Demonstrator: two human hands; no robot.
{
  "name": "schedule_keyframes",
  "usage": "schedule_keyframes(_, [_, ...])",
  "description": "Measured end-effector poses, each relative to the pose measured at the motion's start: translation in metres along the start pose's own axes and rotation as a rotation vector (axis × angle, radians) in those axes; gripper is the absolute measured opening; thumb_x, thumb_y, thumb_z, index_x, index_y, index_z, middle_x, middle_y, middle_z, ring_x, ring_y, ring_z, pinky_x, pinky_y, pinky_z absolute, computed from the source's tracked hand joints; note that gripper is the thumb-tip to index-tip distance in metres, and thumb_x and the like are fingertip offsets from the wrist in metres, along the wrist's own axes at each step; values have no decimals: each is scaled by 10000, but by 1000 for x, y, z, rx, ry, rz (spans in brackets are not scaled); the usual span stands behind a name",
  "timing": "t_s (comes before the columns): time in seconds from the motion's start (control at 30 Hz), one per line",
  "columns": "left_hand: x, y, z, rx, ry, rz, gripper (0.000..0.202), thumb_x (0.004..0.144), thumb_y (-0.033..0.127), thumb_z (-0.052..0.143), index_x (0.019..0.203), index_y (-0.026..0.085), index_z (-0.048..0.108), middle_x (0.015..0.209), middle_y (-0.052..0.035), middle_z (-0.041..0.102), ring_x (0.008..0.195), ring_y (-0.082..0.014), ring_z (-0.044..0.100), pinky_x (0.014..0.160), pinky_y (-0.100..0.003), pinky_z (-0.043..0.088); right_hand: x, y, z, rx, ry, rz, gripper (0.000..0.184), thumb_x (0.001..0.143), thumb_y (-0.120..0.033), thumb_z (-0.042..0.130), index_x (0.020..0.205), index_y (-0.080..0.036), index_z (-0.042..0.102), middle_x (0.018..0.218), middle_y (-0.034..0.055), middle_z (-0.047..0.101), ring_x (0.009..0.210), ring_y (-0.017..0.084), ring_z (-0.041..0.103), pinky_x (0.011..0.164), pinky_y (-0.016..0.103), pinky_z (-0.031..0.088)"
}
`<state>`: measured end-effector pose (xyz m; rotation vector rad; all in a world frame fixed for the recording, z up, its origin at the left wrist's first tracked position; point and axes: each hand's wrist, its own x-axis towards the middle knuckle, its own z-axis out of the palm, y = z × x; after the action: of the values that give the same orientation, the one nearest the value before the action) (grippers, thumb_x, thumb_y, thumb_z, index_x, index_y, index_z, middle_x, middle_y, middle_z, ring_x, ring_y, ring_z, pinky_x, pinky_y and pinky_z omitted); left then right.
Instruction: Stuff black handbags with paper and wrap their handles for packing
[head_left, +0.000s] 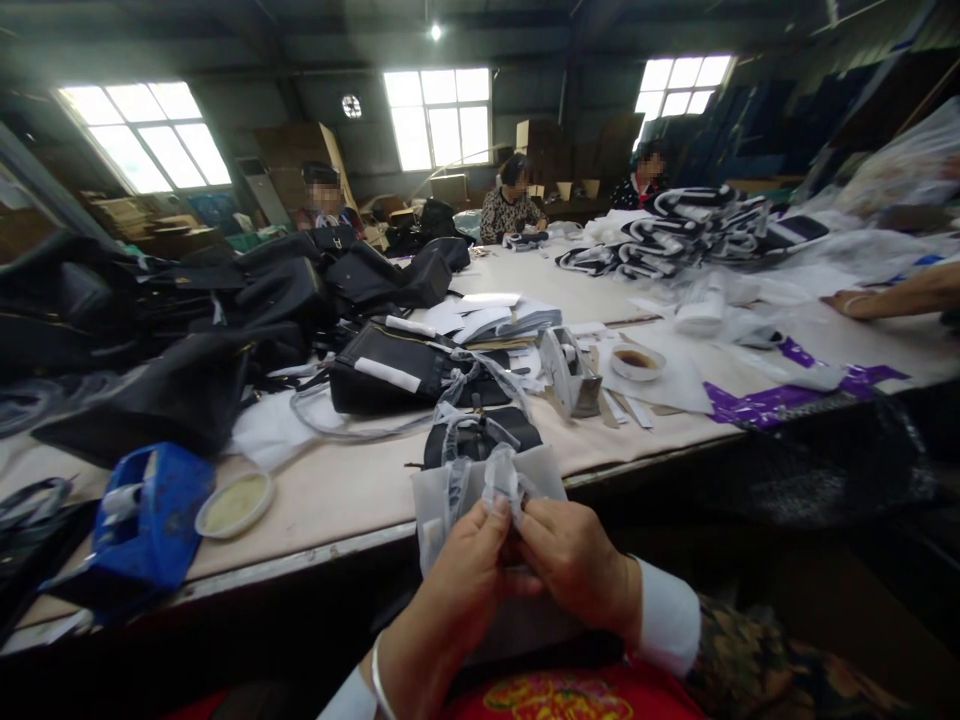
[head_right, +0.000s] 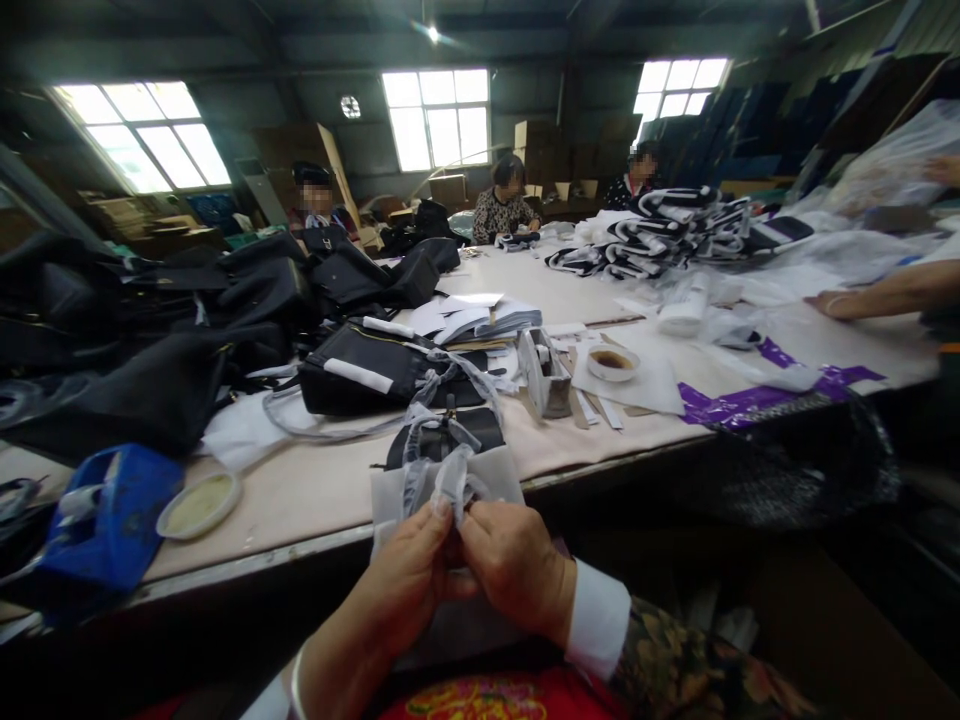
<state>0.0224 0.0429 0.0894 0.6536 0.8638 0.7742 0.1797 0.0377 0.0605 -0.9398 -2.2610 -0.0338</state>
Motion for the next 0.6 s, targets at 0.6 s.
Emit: schedule_keyframes(0.6, [5, -20, 8, 282, 249, 33, 467, 773, 567, 718, 892, 129, 608, 774, -57, 690, 745, -230, 749, 448, -204, 522, -74, 3, -21, 221, -383, 903, 243, 886, -383, 636, 1012, -184, 693, 923, 61, 687, 834, 225, 651, 752, 323, 479])
